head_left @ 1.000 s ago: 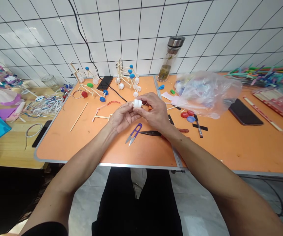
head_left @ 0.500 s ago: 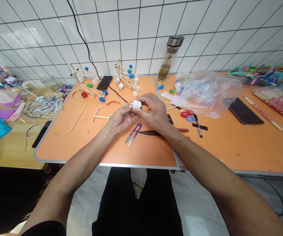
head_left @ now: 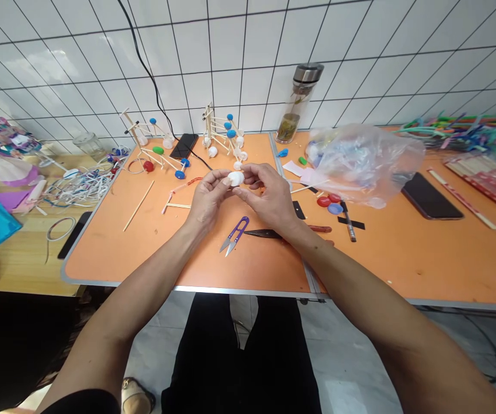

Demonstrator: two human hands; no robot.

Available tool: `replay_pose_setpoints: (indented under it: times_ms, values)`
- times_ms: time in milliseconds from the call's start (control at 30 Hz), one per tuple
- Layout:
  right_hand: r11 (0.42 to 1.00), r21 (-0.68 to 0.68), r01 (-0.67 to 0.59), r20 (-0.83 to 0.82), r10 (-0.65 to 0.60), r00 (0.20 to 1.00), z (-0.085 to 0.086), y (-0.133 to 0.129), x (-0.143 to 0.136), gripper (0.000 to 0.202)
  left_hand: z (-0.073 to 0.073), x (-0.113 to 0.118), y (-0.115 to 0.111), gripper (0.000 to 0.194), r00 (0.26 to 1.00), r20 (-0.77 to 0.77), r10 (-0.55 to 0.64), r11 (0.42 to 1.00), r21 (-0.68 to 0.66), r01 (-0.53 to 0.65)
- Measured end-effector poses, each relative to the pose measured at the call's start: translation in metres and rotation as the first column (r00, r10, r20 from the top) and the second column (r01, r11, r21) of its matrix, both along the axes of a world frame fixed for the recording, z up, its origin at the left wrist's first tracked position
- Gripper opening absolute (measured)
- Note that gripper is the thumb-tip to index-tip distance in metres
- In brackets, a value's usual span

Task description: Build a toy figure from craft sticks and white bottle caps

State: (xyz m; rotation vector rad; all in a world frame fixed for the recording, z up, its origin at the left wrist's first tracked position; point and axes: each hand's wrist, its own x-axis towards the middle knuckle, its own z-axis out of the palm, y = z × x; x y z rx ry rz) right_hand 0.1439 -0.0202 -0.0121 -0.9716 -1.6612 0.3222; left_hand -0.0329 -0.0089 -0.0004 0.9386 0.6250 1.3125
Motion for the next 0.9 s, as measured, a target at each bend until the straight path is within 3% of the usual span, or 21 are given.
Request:
replay_pose_setpoints:
  times_ms: [200,333,533,633,900]
  values:
    - [0.986,-0.132,-0.098,-0.186,0.073,0.980,-0.001,0.003,-0.001,0.055,0.003,0.001,-0.011,0.017,0.955,-0.193,0.227,0.946,0.274,-0.170]
    - [0.973,-0.140,-0.185,-0.197,0.156,0.968,0.003,0.004,0.001,0.061,0.006,0.000,-0.017,0.018,0.915,-0.275,0.294,0.912,0.367,-0.182]
    - [0.952,-0.145,-0.271,-0.253,0.229,0.940,0.006,0.003,0.005,0.055,0.008,-0.006,-0.017,0.014,0.884,-0.357,0.302,0.880,0.461,-0.114]
    - [0.950,-0.154,-0.270,-0.249,0.227,0.942,0.005,0.004,0.006,0.057,0.008,-0.006,-0.018,0.014,0.883,-0.358,0.304,0.875,0.471,-0.111]
    - [0.948,-0.167,-0.271,-0.240,0.228,0.944,0.003,0.005,0.006,0.054,0.013,-0.005,-0.017,0.015,0.929,-0.288,0.232,0.927,0.356,-0.121]
